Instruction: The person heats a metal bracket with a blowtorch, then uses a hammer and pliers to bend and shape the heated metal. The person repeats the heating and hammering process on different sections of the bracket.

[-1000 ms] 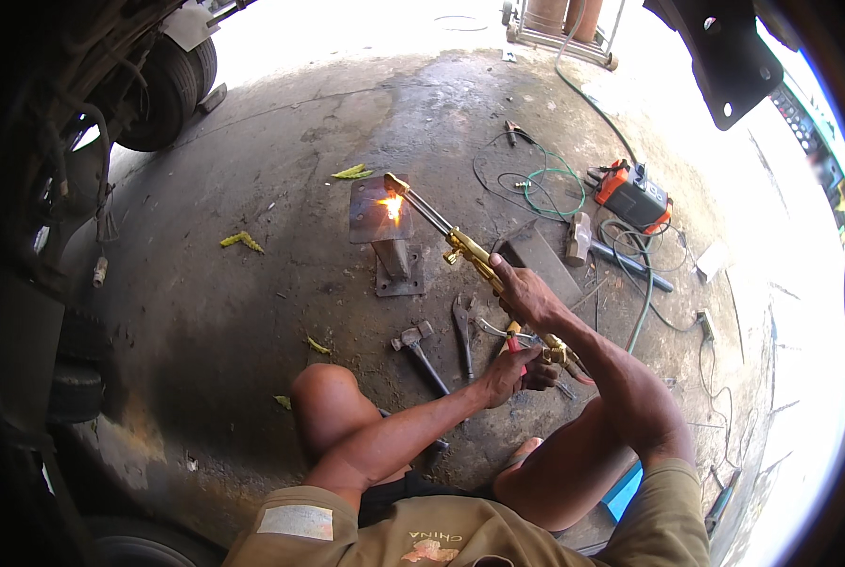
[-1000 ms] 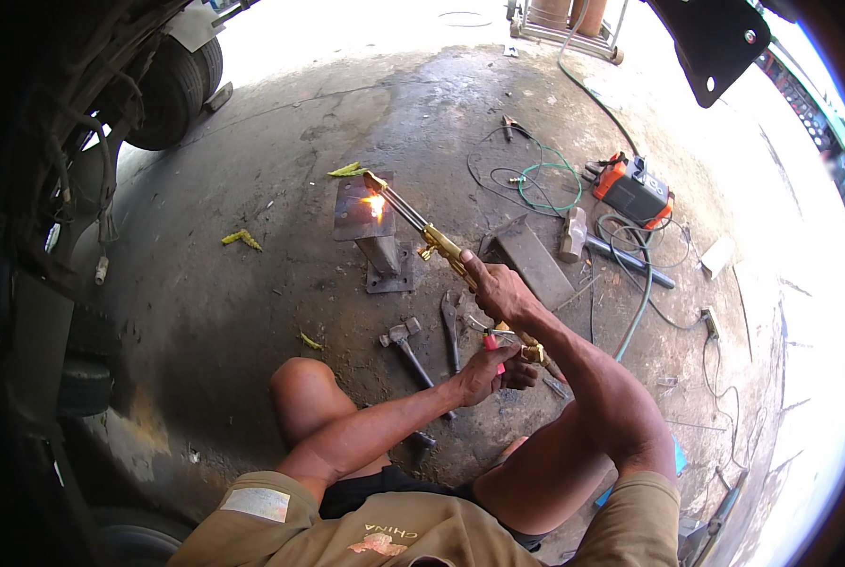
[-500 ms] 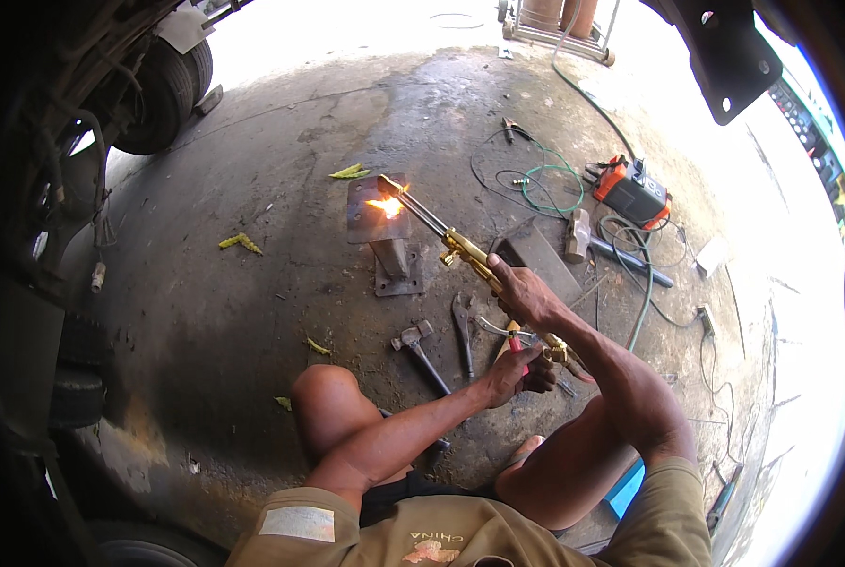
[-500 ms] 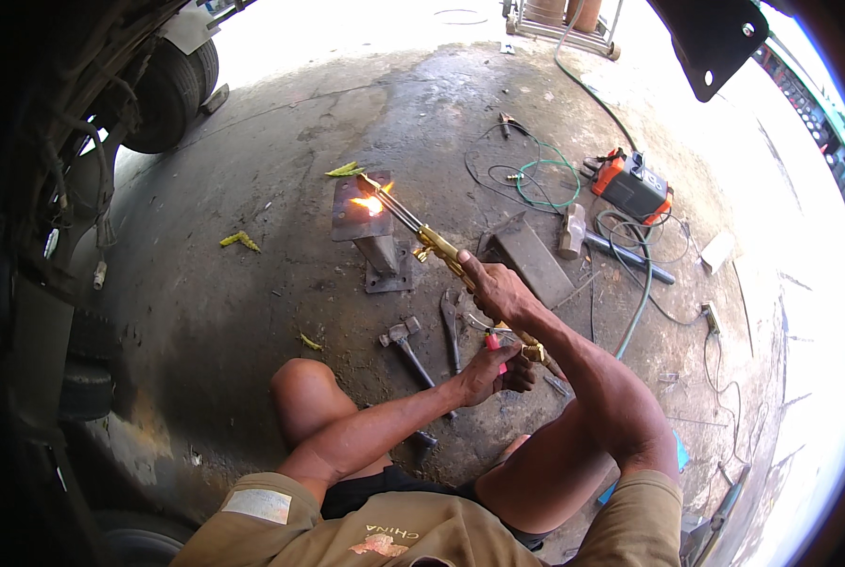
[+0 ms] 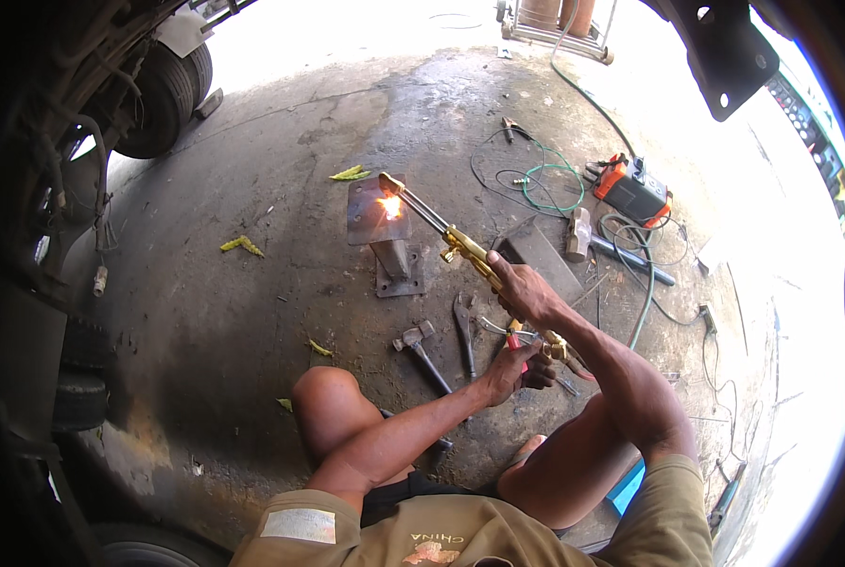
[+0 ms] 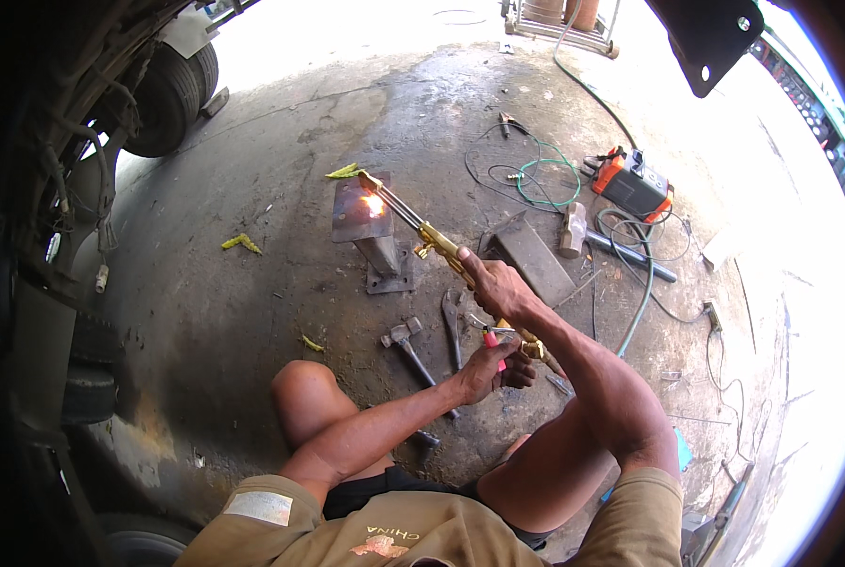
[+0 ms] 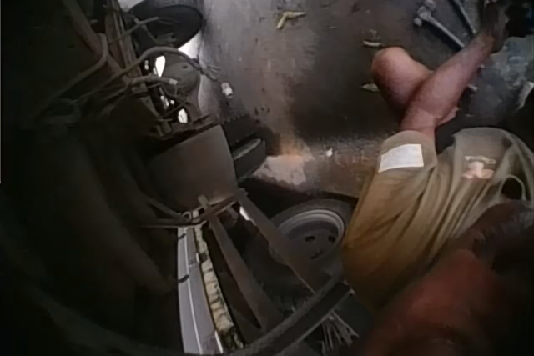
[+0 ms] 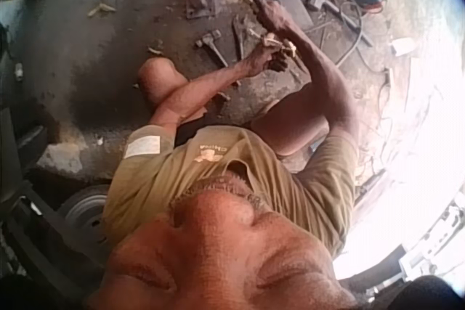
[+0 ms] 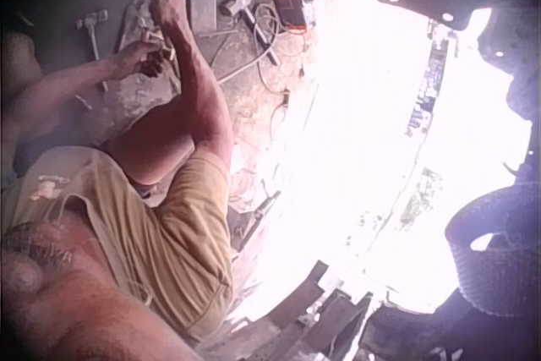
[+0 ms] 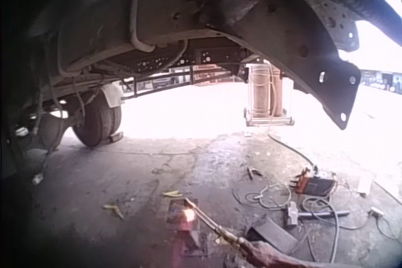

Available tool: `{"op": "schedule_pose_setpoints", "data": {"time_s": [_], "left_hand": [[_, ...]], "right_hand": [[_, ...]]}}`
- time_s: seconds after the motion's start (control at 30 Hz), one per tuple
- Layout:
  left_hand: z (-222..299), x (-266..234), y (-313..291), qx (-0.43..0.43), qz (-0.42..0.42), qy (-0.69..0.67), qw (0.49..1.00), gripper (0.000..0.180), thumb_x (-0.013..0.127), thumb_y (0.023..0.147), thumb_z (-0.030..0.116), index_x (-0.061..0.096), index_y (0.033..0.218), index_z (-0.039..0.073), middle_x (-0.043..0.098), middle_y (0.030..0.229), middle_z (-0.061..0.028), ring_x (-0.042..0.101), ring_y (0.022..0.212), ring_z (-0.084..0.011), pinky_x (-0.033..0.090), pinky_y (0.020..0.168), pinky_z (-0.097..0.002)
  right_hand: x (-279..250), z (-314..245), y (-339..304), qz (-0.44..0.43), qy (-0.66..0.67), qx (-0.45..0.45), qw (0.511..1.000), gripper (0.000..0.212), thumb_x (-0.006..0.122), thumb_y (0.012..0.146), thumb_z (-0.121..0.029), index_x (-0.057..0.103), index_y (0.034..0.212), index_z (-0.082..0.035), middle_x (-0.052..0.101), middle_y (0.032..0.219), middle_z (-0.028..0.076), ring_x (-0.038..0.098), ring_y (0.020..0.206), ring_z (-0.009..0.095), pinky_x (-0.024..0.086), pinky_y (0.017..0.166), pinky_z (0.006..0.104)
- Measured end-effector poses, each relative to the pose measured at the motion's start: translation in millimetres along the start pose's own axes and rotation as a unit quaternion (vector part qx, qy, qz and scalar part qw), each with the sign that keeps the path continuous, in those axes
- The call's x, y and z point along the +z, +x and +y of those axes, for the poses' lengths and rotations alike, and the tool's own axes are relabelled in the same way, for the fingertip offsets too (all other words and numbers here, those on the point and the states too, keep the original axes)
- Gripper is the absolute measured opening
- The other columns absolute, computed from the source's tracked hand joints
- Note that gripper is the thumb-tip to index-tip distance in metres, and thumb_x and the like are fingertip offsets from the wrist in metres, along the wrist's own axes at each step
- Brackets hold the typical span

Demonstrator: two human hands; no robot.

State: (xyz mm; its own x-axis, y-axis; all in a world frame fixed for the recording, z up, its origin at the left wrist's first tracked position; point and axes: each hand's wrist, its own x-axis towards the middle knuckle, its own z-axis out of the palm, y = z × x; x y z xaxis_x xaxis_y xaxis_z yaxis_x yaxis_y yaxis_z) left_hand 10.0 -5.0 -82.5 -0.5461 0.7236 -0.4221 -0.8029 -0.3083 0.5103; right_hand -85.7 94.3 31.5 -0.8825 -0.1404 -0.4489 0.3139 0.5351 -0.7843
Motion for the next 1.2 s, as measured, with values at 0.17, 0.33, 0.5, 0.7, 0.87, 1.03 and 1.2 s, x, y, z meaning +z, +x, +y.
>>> {"op": "schedule_pose_setpoints", "data": {"time_s": [0.17, 0.33, 0.5, 0.7, 0.87, 1.03, 1.2], "left_hand": [[0.7, 2.3, -1.0, -0.002, 0.004, 0.009, 1.0, 0.045, 0.054, 0.102, 0.044, 0.06, 0.114, 0.0, 0.072, 0.092, -0.0148, 0.073, 0.079, -0.0246, 0.059, 0.074, -0.0358], [-0.8, 1.5, 0.0, -0.003, 0.002, 0.009, 1.0, 0.046, 0.054, 0.102, 0.044, 0.06, 0.115, 0.001, 0.072, 0.091, -0.0138, 0.073, 0.078, -0.0238, 0.059, 0.073, -0.0351], [-0.8, 2.1, -0.2, 0.002, 0.004, 0.014, 1.0, 0.045, 0.053, 0.102, 0.045, 0.06, 0.114, 0.002, 0.072, 0.09, -0.0134, 0.073, 0.078, -0.0232, 0.059, 0.073, -0.0347], [0.0, 0.5, -1.3, -0.003, 0.013, 0.012, 1.0, 0.046, 0.053, 0.102, 0.045, 0.06, 0.113, 0.001, 0.072, 0.09, -0.0136, 0.072, 0.078, -0.0236, 0.059, 0.074, -0.0348], [0.4, 1.4, -0.8, 0.002, 0.015, 0.012, 1.0, 0.046, 0.054, 0.102, 0.045, 0.06, 0.112, 0.001, 0.072, 0.09, -0.0148, 0.072, 0.078, -0.0245, 0.059, 0.074, -0.0355], [-0.9, 0.7, 0.6, -0.005, 0.016, 0.011, 1.0, 0.045, 0.055, 0.102, 0.043, 0.059, 0.112, -0.001, 0.071, 0.09, -0.0162, 0.072, 0.078, -0.0256, 0.06, 0.074, -0.0369], [-2.6, 1.1, 1.8, -0.006, 0.006, 0.003, 1.0, 0.044, 0.056, 0.102, 0.042, 0.058, 0.112, -0.001, 0.071, 0.091, -0.0161, 0.073, 0.079, -0.0257, 0.06, 0.074, -0.0373]], "right_hand": [[0.6, 0.7, 1.5, -0.002, -0.003, 0.0, 1.0, 0.086, 0.028, 0.091, -0.085, 0.056, 0.076, -0.004, 0.05, 0.065, 0.002, 0.051, 0.057, 0.014, 0.041, 0.051, 0.0332], [1.5, 0.0, 0.7, 0.005, -0.011, -0.007, 1.0, 0.088, 0.028, 0.09, -0.086, 0.056, 0.076, -0.004, 0.05, 0.065, 0.002, 0.051, 0.058, 0.014, 0.041, 0.052, 0.0332], [1.4, 1.9, 2.7, 0.016, -0.012, -0.007, 1.0, 0.092, 0.028, 0.088, -0.087, 0.059, 0.075, -0.001, 0.054, 0.063, 0.006, 0.053, 0.06, 0.018, 0.043, 0.055, 0.0387], [1.8, -1.9, 1.1, 0.01, -0.013, -0.004, 1.0, 0.089, 0.027, 0.089, -0.087, 0.056, 0.074, -0.005, 0.05, 0.064, 0.002, 0.051, 0.058, 0.014, 0.04, 0.052, 0.0337], [0.2, 0.9, 2.7, 0.009, -0.019, -0.012, 1.0, 0.089, 0.026, 0.089, -0.087, 0.055, 0.074, -0.005, 0.049, 0.063, 0.002, 0.05, 0.057, 0.014, 0.04, 0.053, 0.0342], [0.4, -2.1, -0.8, 0.009, -0.022, -0.01, 1.0, 0.089, 0.026, 0.09, -0.087, 0.055, 0.074, -0.004, 0.049, 0.063, 0.003, 0.049, 0.058, 0.015, 0.039, 0.054, 0.0352], [-1.1, -0.9, -2.3, 0.01, -0.032, -0.014, 0.999, 0.09, 0.025, 0.09, -0.086, 0.056, 0.074, -0.003, 0.049, 0.063, 0.003, 0.049, 0.059, 0.015, 0.039, 0.055, 0.0356]]}}
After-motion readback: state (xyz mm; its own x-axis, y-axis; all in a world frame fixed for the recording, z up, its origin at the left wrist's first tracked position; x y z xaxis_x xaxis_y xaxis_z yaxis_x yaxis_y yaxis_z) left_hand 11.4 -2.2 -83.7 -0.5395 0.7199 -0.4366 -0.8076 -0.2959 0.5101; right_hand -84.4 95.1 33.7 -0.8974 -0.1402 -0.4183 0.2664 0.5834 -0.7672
